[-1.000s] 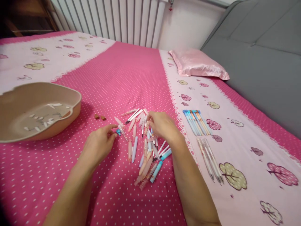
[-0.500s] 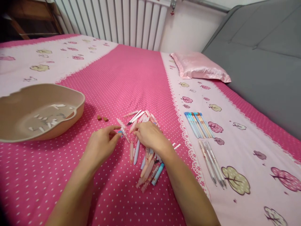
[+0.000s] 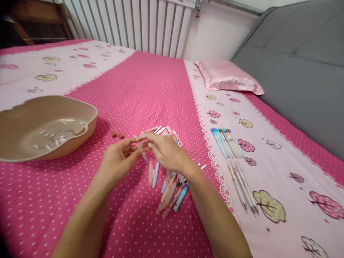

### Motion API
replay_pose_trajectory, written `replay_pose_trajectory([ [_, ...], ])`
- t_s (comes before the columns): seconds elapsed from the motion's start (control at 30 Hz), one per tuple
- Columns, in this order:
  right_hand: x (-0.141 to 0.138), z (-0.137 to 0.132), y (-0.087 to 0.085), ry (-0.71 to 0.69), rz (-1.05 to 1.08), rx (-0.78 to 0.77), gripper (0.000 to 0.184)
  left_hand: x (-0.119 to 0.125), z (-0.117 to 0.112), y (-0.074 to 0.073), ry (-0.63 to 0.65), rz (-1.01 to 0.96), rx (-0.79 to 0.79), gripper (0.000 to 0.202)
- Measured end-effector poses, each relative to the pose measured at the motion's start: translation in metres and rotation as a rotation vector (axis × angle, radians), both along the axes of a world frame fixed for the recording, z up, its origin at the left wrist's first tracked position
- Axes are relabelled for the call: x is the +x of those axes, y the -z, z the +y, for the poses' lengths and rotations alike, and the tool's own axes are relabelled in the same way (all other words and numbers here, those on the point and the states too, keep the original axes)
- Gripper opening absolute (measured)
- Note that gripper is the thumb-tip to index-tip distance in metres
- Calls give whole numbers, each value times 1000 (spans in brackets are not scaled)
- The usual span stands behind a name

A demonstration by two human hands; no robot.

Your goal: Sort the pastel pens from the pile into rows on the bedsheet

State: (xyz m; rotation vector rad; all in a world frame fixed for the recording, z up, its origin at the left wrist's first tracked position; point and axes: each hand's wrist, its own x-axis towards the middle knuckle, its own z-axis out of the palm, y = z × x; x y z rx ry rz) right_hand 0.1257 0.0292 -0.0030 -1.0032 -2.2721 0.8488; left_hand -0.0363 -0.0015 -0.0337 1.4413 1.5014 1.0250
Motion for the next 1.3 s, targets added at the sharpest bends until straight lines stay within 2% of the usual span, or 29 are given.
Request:
replay_pose_trajectory([
  [0.1,6,6,2,154,22,2,33,-2,1,1,-55,58,13,25],
  [0.2,7,15,14,315,-139,159,32,-5,2,2,-146,167,40,21],
  [0.23,5,18,20,310,-206,223,32,-5,1,1,-167,194,45,19],
  [0.33,-4,24,41,171,-336,338,36,-6,1,-2,-197,256,28,15],
  [0.43,-14,24,58,132,-409,355,41,-6,0,-4,-200,280,0,15],
  [0.53,-19,24,65,143,-438,336,37,-6,1,-1,-195,267,-5,16],
  [0.73,-18,25,66,201,-443,318,29,-8,2,7,-175,218,38,16],
  [1.1,-10,35,69,278,-447,399,23,-7,1,4,-169,215,4,16],
  [1.2,-9,34,63,309,-334,454,22,-7,1,5,-160,218,1,16],
  [1.3,-9,29,49,331,-85,521,19,-6,1,5,-145,231,6,16],
])
